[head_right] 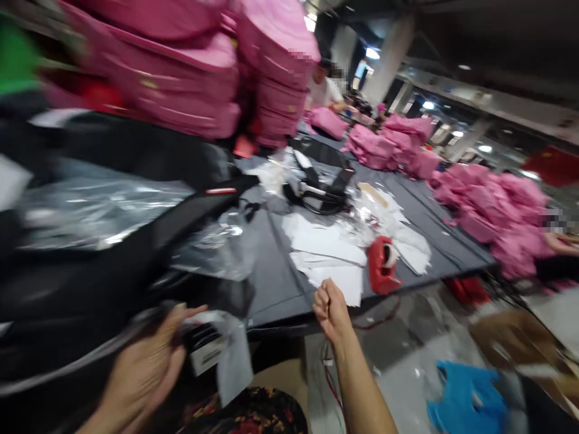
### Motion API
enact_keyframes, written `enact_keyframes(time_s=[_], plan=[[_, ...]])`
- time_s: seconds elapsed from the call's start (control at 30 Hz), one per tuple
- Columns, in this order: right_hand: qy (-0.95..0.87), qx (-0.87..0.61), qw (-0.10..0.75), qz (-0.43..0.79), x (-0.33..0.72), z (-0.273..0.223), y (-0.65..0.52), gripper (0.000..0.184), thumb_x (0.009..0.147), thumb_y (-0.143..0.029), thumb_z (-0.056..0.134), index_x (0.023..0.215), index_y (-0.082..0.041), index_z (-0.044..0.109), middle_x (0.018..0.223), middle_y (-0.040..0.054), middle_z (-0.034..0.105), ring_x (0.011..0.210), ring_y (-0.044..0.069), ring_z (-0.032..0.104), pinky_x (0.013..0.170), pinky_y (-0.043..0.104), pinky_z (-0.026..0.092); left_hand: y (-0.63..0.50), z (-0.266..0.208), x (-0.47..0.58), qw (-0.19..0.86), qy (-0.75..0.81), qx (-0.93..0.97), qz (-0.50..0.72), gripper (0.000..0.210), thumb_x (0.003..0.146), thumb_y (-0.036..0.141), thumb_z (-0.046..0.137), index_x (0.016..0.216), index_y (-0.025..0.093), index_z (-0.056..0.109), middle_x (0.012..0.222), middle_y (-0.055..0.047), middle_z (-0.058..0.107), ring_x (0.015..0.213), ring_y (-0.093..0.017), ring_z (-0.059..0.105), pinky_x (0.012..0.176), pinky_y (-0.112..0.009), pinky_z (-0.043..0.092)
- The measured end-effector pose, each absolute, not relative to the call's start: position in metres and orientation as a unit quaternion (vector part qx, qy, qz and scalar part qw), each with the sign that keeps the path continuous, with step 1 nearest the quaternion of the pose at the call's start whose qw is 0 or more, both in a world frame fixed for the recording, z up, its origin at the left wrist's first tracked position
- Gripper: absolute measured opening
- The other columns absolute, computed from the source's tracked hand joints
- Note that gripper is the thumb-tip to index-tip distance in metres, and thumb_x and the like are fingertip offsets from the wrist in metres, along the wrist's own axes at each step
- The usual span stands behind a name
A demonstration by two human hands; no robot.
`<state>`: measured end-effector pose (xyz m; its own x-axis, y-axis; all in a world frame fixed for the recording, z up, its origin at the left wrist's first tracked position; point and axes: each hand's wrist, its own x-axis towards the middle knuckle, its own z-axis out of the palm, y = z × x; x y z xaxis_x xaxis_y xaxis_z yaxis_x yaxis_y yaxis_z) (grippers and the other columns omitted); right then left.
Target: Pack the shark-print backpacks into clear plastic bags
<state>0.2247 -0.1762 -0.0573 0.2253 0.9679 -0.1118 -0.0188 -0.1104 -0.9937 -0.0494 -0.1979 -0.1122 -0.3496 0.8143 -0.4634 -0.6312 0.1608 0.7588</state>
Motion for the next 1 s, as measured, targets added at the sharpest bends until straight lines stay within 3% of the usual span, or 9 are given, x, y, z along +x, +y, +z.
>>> enact_keyframes(time_s=[0.1, 0.23, 0.37, 0.5, 0.63, 0.77, 0.9, 1.0], plan=[[-0.610, -0.419, 0.380, 0.555, 0.147, -0.037, -0.175, 0.044, 0.088, -0.061, 0.063, 0.074, -0.023, 0.045, 0.056, -0.0087, 0.038, 0.049, 0.009, 0.031, 0.047, 0.020, 0.031, -0.194, -0.093, -0.041, 0.561, 0.472, 0.067, 0.677, 0.052, 0.043, 0.050, 0.096, 0.073, 0.015, 0.072, 0.079, -0.001, 0.072, 0.080, -0.017, 0.066, 0.082, -0.027, 0.054], [-0.824, -0.290, 0.218, 0.435, 0.080, -0.018, -0.153, 0.037, 0.096, -0.050, 0.057, 0.076, -0.020, 0.052, 0.069, -0.0035, 0.052, 0.062, 0.010, 0.044, 0.060, 0.022, 0.035, -0.190, -0.087, -0.043, 0.536, 0.443, 0.088, 0.713, 0.053, 0.048, 0.049, 0.093, 0.083, 0.017, 0.070, 0.085, -0.004, 0.073, 0.086, -0.023, 0.068, 0.090, -0.037, 0.052], [-0.898, -0.343, 0.157, 0.228, 0.052, -0.027, -0.127, 0.022, 0.098, -0.032, 0.057, 0.079, -0.021, 0.054, 0.068, -0.0033, 0.057, 0.061, 0.011, 0.049, 0.058, 0.022, 0.031, -0.192, -0.097, -0.044, 0.518, 0.409, 0.111, 0.743, 0.052, 0.053, 0.047, 0.091, 0.091, 0.017, 0.072, 0.104, -0.009, 0.074, 0.110, -0.030, 0.064, 0.106, -0.042, 0.043], [-0.930, -0.338, 0.132, 0.061, 0.051, -0.037, -0.121, 0.013, 0.095, -0.021, 0.060, 0.082, -0.021, 0.057, 0.071, -0.0016, 0.064, 0.066, 0.013, 0.057, 0.058, 0.024, 0.029, -0.191, -0.103, -0.044, 0.520, 0.402, 0.110, 0.746, 0.053, 0.056, 0.046, 0.090, 0.096, 0.017, 0.073, 0.109, -0.010, 0.074, 0.111, -0.032, 0.064, 0.108, -0.045, 0.042], [-0.938, -0.321, 0.126, -0.024, 0.050, -0.040, -0.124, 0.011, 0.096, -0.020, 0.058, 0.084, -0.020, 0.058, 0.073, 0.0010, 0.067, 0.068, 0.015, 0.061, 0.057, 0.026, 0.028, -0.193, -0.101, -0.046, 0.527, 0.380, 0.135, 0.749, 0.055, 0.060, 0.048, 0.088, 0.102, 0.017, 0.074, 0.114, -0.011, 0.073, 0.116, -0.032, 0.062, 0.111, -0.044, 0.040], [-0.927, -0.357, 0.111, 0.035, 0.056, -0.037, -0.123, 0.011, 0.094, -0.015, 0.053, 0.087, -0.020, 0.058, 0.080, 0.0035, 0.070, 0.073, 0.017, 0.064, 0.058, 0.026, 0.031, -0.194, -0.101, -0.046, 0.534, 0.380, 0.074, 0.751, 0.051, 0.062, 0.048, 0.086, 0.102, 0.019, 0.074, 0.113, -0.008, 0.074, 0.116, -0.029, 0.063, 0.110, -0.043, 0.042], [-0.865, -0.389, 0.157, 0.274, 0.066, -0.044, -0.120, 0.012, 0.096, -0.020, 0.044, 0.090, -0.021, 0.055, 0.080, 0.0021, 0.069, 0.072, 0.016, 0.063, 0.065, 0.024, 0.040, -0.192, -0.102, -0.047, 0.558, 0.397, 0.024, 0.728, 0.048, 0.053, 0.043, 0.090, 0.090, 0.017, 0.075, 0.100, -0.007, 0.077, 0.096, -0.025, 0.069, 0.095, -0.040, 0.050], [-0.792, -0.383, 0.196, 0.434, 0.062, -0.055, -0.115, 0.015, 0.092, -0.026, 0.045, 0.081, -0.020, 0.052, 0.069, 0.0002, 0.063, 0.064, 0.014, 0.059, 0.063, 0.023, 0.043, -0.192, -0.101, -0.048, 0.554, 0.399, 0.027, 0.730, 0.044, 0.052, 0.040, 0.090, 0.086, 0.016, 0.075, 0.096, -0.008, 0.077, 0.090, -0.024, 0.069, 0.088, -0.036, 0.052]])
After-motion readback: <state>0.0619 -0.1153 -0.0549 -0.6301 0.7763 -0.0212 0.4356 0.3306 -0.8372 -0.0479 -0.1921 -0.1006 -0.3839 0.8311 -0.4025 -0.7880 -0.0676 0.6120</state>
